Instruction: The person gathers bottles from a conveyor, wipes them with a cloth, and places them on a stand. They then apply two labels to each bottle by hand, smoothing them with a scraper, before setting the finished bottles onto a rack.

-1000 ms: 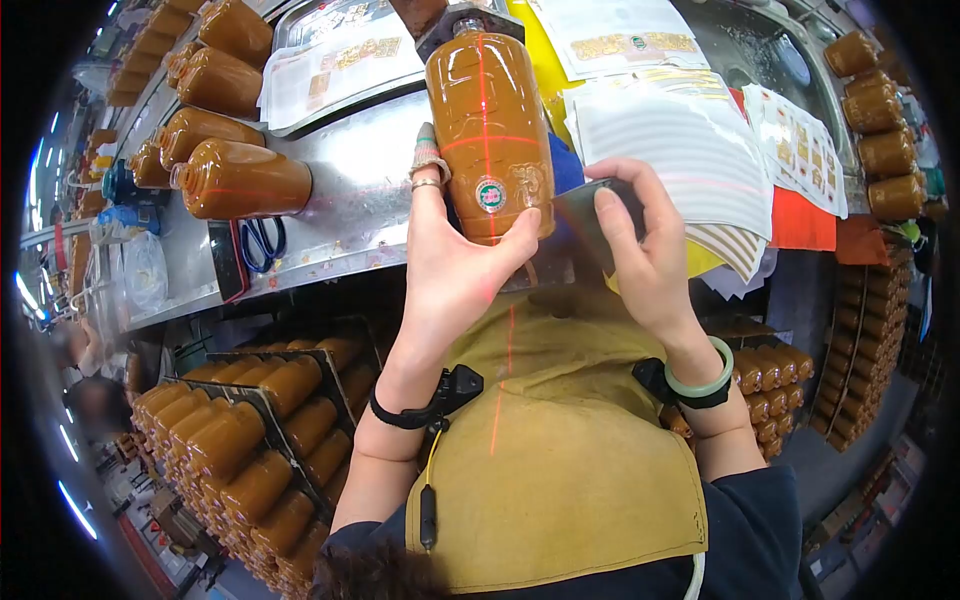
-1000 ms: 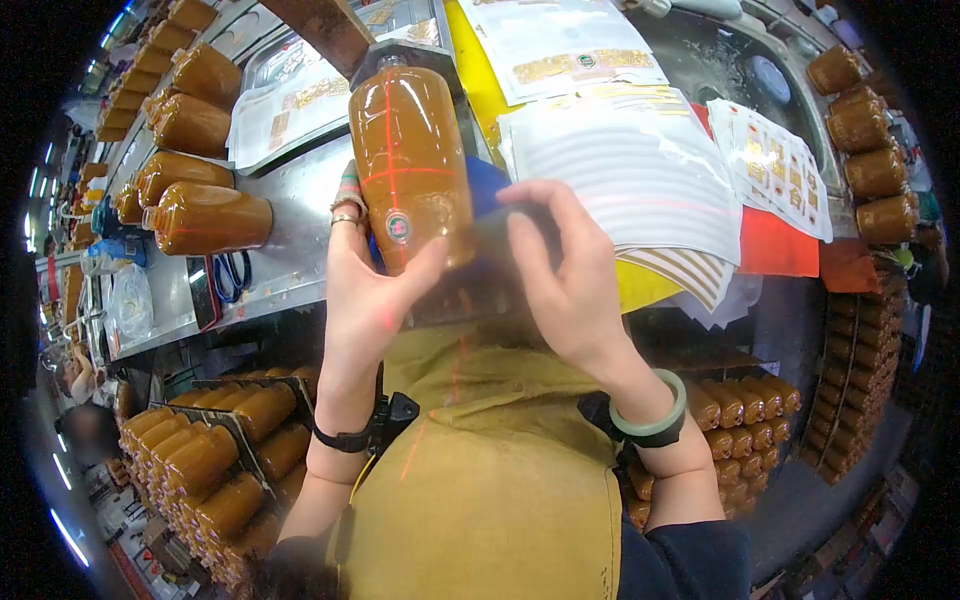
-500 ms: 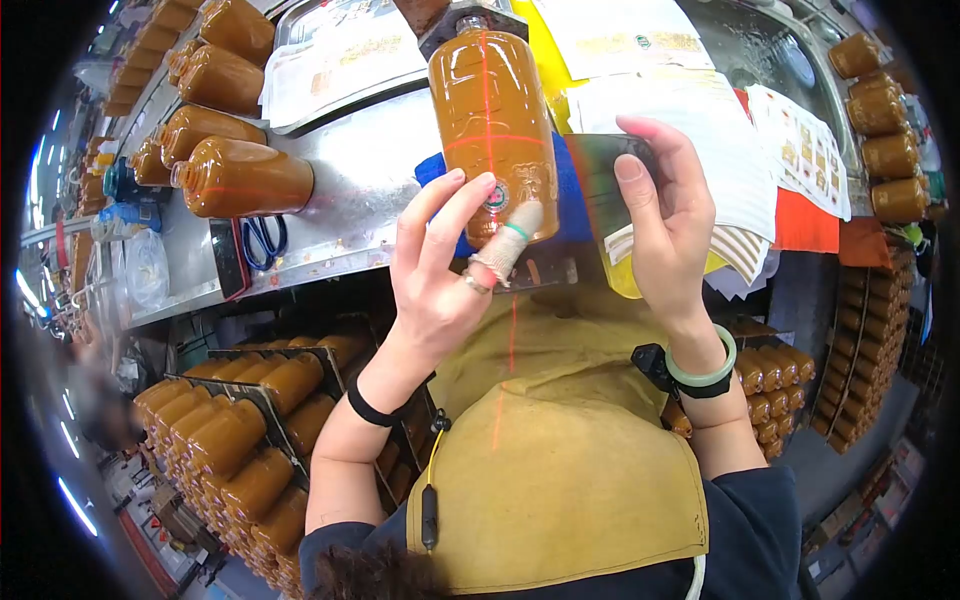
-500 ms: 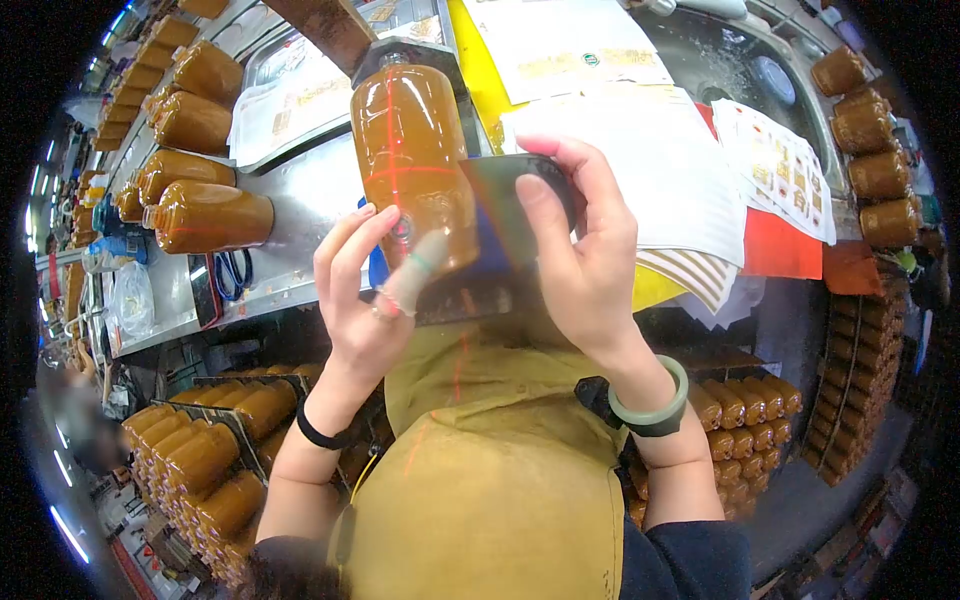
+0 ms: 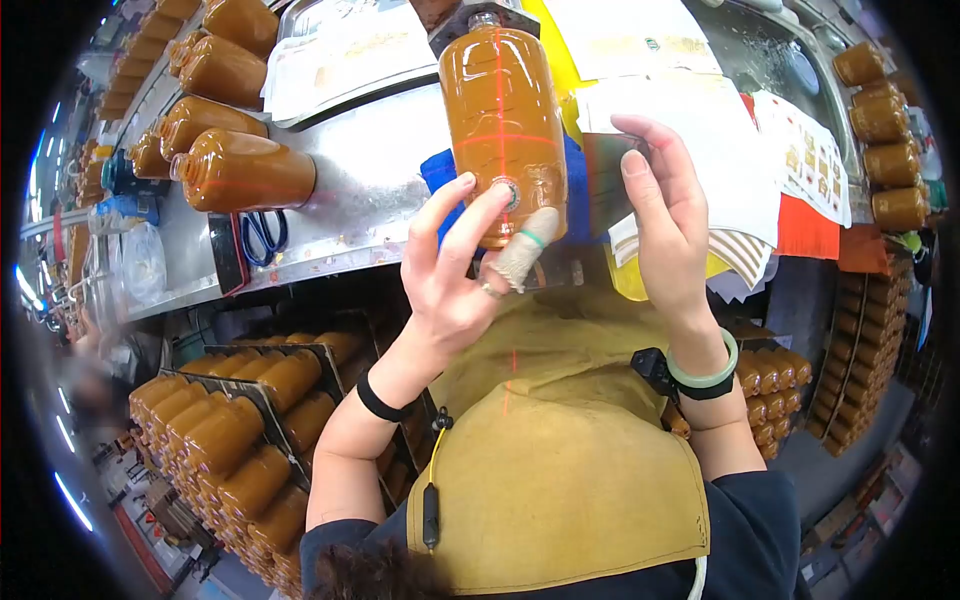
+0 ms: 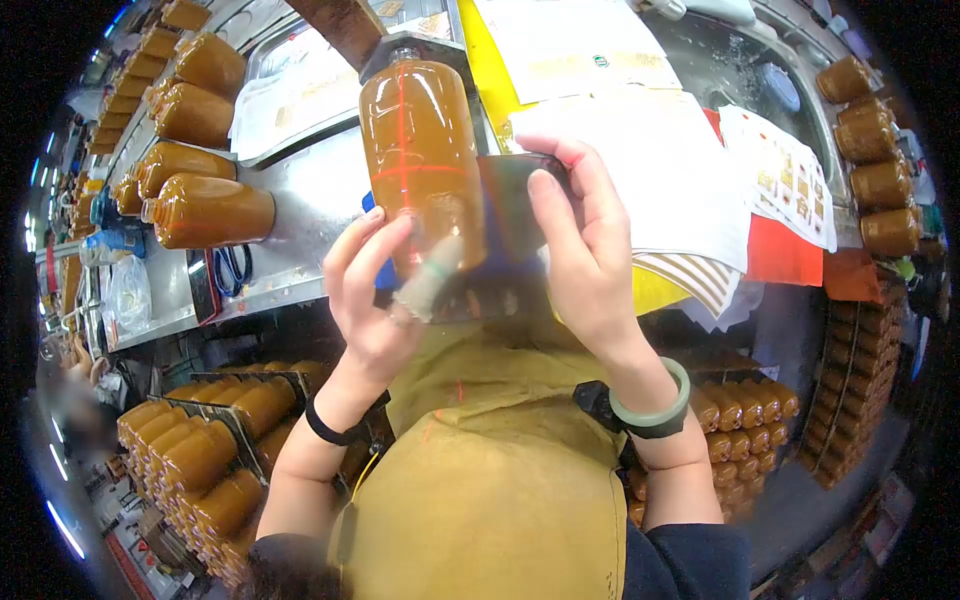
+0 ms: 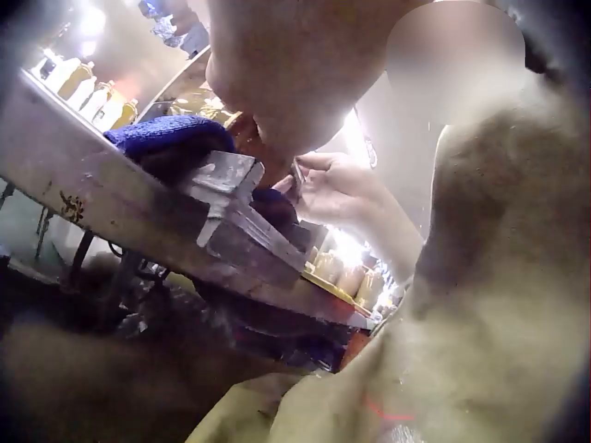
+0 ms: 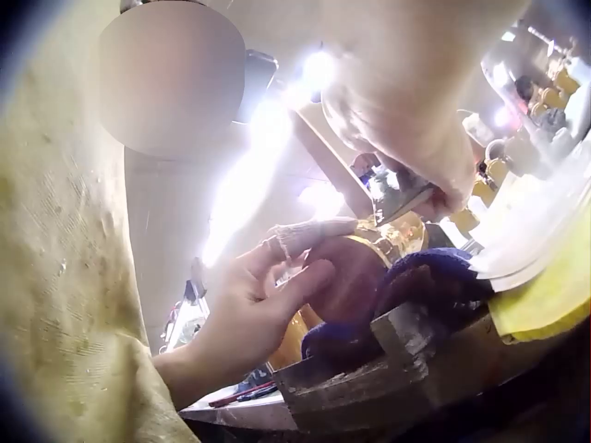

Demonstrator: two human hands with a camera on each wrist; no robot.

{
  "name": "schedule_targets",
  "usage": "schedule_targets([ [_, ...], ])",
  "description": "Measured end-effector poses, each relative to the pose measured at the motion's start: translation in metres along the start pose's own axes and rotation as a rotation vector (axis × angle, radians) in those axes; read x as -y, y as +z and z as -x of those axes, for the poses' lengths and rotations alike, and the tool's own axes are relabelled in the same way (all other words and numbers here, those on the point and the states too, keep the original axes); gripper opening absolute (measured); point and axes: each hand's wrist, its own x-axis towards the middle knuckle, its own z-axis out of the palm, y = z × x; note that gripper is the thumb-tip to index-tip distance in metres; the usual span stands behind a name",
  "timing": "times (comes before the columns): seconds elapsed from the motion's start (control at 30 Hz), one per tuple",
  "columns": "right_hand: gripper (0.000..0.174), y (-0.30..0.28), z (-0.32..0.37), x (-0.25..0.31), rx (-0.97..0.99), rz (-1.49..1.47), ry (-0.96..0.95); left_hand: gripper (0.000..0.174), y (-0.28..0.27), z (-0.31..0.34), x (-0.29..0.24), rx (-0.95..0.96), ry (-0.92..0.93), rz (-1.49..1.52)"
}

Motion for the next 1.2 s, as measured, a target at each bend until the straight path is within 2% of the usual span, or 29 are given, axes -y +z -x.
schedule_targets([
  [0.03,0.03,0.0,0.0,0.001,0.003,0.0,-0.001,0.023,0.002,-0.001,-0.001,-0.03,0.013,-0.033],
  [0.07,0.03,-0.001,0.0,0.001,0.007,-0.017,0.034,0.031,-0.002,0.002,-0.002,0.036,-0.002,-0.051],
  [0.2,0.031,-0.008,0.0,0.002,-0.007,-0.011,0.063,0.025,-0.005,-0.002,-0.002,0.043,0.061,-0.138],
  [0.3,0.031,-0.009,-0.002,0.003,-0.024,-0.005,0.019,0.028,-0.004,0.007,0.002,-0.012,-0.008,0.081],
  [0.37,0.031,-0.007,-0.003,0.003,-0.019,0.018,0.001,0.043,0.0,0.01,-0.002,-0.165,-0.179,0.159],
  [0.4,0.032,-0.007,-0.004,0.003,-0.014,0.041,-0.016,0.046,0.0,0.013,-0.002,-0.184,-0.177,0.174],
  [0.43,0.032,-0.004,-0.003,0.005,-0.012,0.041,-0.017,0.046,0.002,0.018,-0.004,-0.185,-0.178,0.172],
  [0.5,0.033,0.007,0.0,0.009,0.027,0.038,-0.008,0.044,0.007,0.026,-0.01,-0.221,-0.432,0.283],
  [0.57,0.029,0.015,0.0,0.001,0.03,0.001,-0.033,0.045,0.004,0.023,-0.012,-0.22,-0.426,0.268],
  [0.63,0.024,0.004,-0.014,-0.008,-0.051,0.398,-0.086,0.044,0.001,0.017,-0.016,-0.25,-0.417,0.337],
  [0.67,0.022,-0.007,-0.023,-0.015,-0.1,0.437,-0.088,0.055,-0.007,0.028,-0.011,-0.14,-0.397,0.371],
  [0.7,0.024,-0.014,-0.027,-0.013,-0.084,0.411,-0.07,0.055,-0.009,0.024,-0.011,-0.147,-0.402,0.365],
  [0.77,0.026,-0.017,-0.029,-0.01,-0.068,0.245,-0.075,0.071,-0.013,0.009,-0.01,-0.213,-0.637,0.642],
  [0.8,0.028,-0.019,-0.029,-0.01,-0.035,0.293,-0.109,0.078,-0.011,0.018,0.0,-0.127,-0.653,0.721],
  [0.87,0.028,-0.013,-0.026,-0.006,-0.008,0.273,-0.099,0.069,0.003,0.02,0.008,-0.161,-0.665,0.92],
  [1.0,0.029,-0.006,-0.024,-0.004,0.027,0.23,-0.091,0.069,-0.004,-0.006,-0.002,-0.015,-0.927,1.129],
  [1.2,0.031,-0.005,-0.026,0.001,0.054,0.243,-0.088,0.082,-0.011,-0.006,0.005,0.052,-0.948,1.231],
])
